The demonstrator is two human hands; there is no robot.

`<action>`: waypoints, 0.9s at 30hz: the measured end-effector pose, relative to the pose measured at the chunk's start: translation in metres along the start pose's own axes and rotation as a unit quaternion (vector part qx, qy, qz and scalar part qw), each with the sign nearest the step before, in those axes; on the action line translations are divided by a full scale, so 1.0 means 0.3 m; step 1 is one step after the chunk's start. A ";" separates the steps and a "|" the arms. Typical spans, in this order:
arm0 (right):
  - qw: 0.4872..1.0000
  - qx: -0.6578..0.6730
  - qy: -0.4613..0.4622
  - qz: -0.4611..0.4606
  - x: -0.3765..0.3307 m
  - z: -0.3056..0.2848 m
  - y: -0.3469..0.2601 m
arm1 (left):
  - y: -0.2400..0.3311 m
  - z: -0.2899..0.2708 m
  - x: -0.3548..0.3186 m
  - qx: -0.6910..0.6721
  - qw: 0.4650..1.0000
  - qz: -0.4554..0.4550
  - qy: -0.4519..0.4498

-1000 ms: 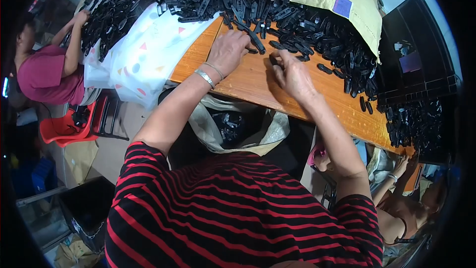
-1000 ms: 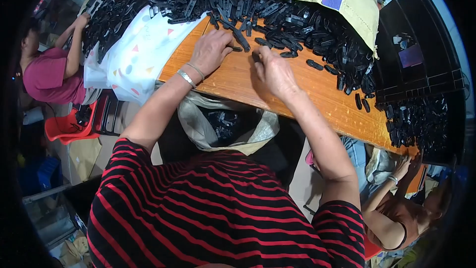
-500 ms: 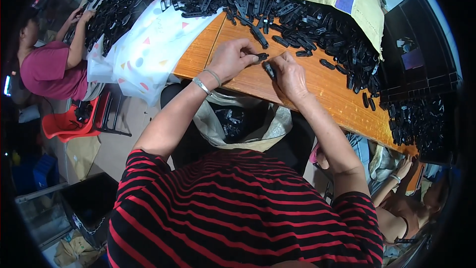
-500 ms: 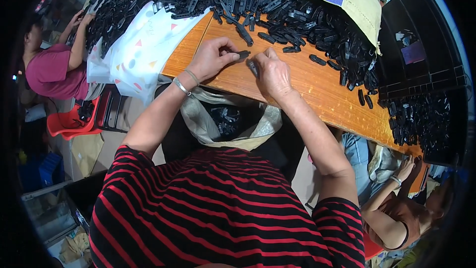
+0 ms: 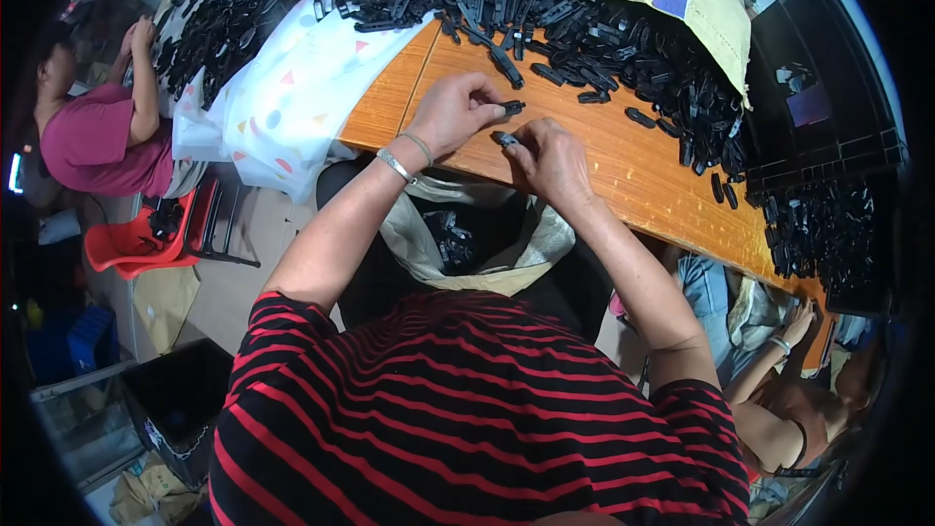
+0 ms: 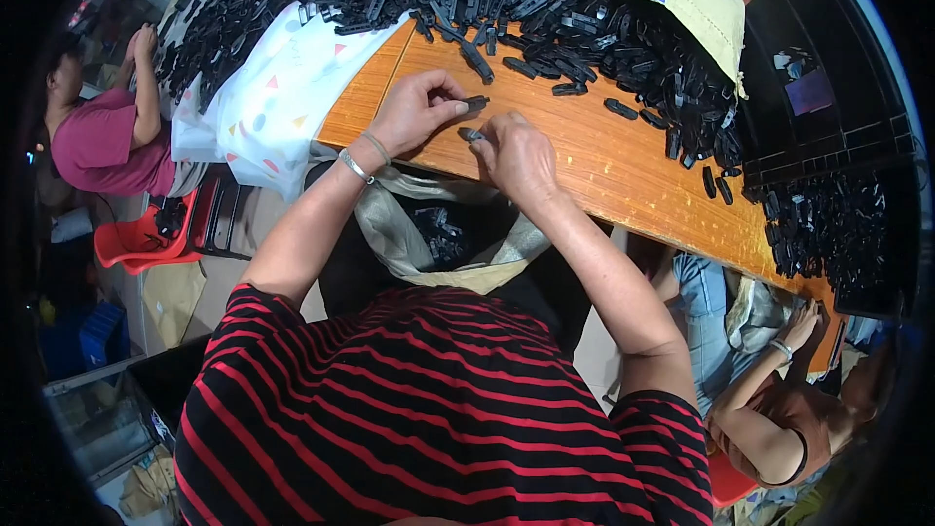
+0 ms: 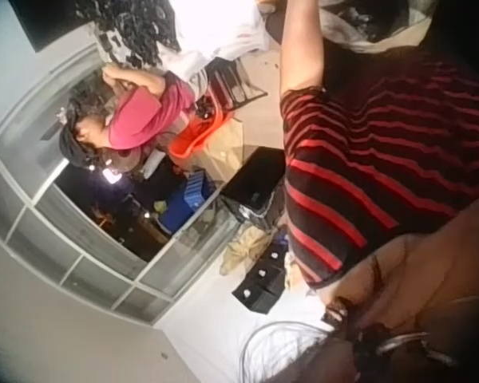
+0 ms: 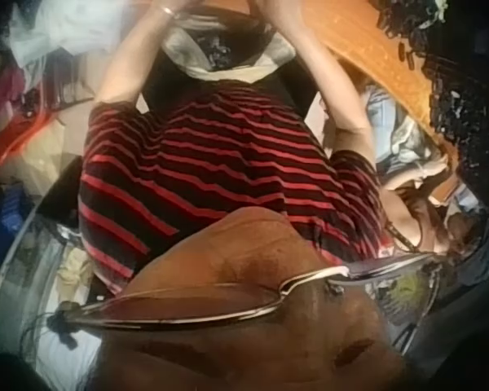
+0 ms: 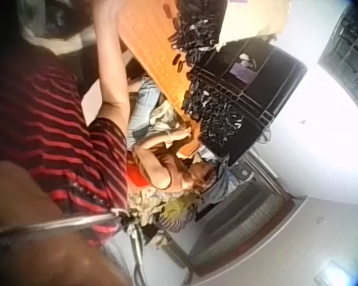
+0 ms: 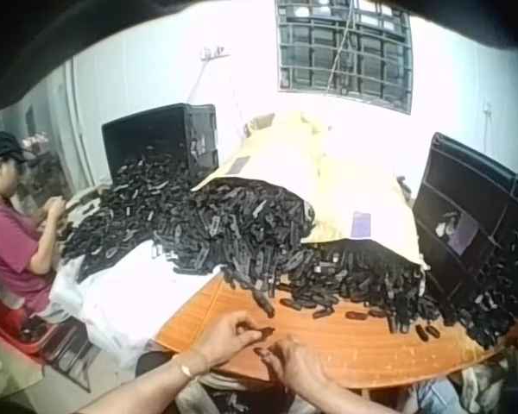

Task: Assembling small black plastic components by hand and placing them into a collection bag.

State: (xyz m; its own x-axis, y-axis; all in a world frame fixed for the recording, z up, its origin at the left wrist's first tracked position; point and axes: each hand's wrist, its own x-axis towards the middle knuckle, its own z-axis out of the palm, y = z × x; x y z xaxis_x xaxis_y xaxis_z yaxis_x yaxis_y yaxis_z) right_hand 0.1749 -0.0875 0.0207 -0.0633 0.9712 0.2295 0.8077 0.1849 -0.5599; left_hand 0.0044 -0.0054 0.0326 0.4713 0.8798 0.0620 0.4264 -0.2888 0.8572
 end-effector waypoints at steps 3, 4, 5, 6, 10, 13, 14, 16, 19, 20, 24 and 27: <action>0.999 -0.023 0.024 -0.033 0.020 0.008 -0.006 | -0.017 -0.009 -0.008 -0.013 1.000 0.002 0.004; 0.997 -0.045 0.045 -0.049 0.028 0.014 -0.004 | -0.024 -0.015 -0.012 -0.046 0.999 -0.001 0.013; 0.997 -0.046 0.044 -0.050 0.036 0.018 0.000 | -0.025 -0.020 -0.013 -0.079 0.997 -0.004 0.022; 0.996 -0.060 0.041 -0.060 0.043 0.021 0.005 | -0.024 -0.021 -0.016 -0.080 0.997 -0.003 0.022; 0.990 -0.068 0.069 -0.107 0.044 0.005 0.043 | -0.020 -0.025 -0.029 -0.082 0.996 -0.016 0.006; 0.997 0.059 0.041 0.037 0.059 -0.045 0.007 | -0.010 -0.025 -0.032 -0.056 0.998 -0.013 -0.005; 0.997 0.059 0.042 0.038 0.064 -0.057 0.001 | 0.003 -0.025 -0.026 -0.037 0.999 -0.010 -0.011; 0.989 0.144 -0.004 0.039 0.077 -0.069 -0.004 | 0.032 -0.018 -0.012 -0.034 0.999 0.005 -0.021; 0.960 0.272 0.000 0.073 0.101 -0.052 0.067 | 0.045 0.005 0.022 -0.069 0.997 0.033 -0.023; 0.911 0.383 -0.034 0.149 0.102 -0.054 0.068 | 0.035 0.012 0.027 -0.107 0.993 0.041 -0.013; 0.861 0.457 -0.029 0.221 0.102 -0.053 0.058 | 0.001 0.015 0.032 -0.166 0.986 0.002 -0.004; 0.859 0.445 -0.039 0.250 0.106 -0.057 0.046 | -0.014 0.030 0.035 -0.138 0.990 -0.037 0.017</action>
State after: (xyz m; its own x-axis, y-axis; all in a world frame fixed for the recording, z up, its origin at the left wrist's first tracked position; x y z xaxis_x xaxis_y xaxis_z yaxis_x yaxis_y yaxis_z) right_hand 0.1940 -0.0567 0.0338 0.0943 0.9635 -0.2505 -0.0205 -0.2497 -0.9681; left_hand 0.0144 0.0016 0.0251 0.4193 0.9078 0.0074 0.2293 -0.1137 0.9667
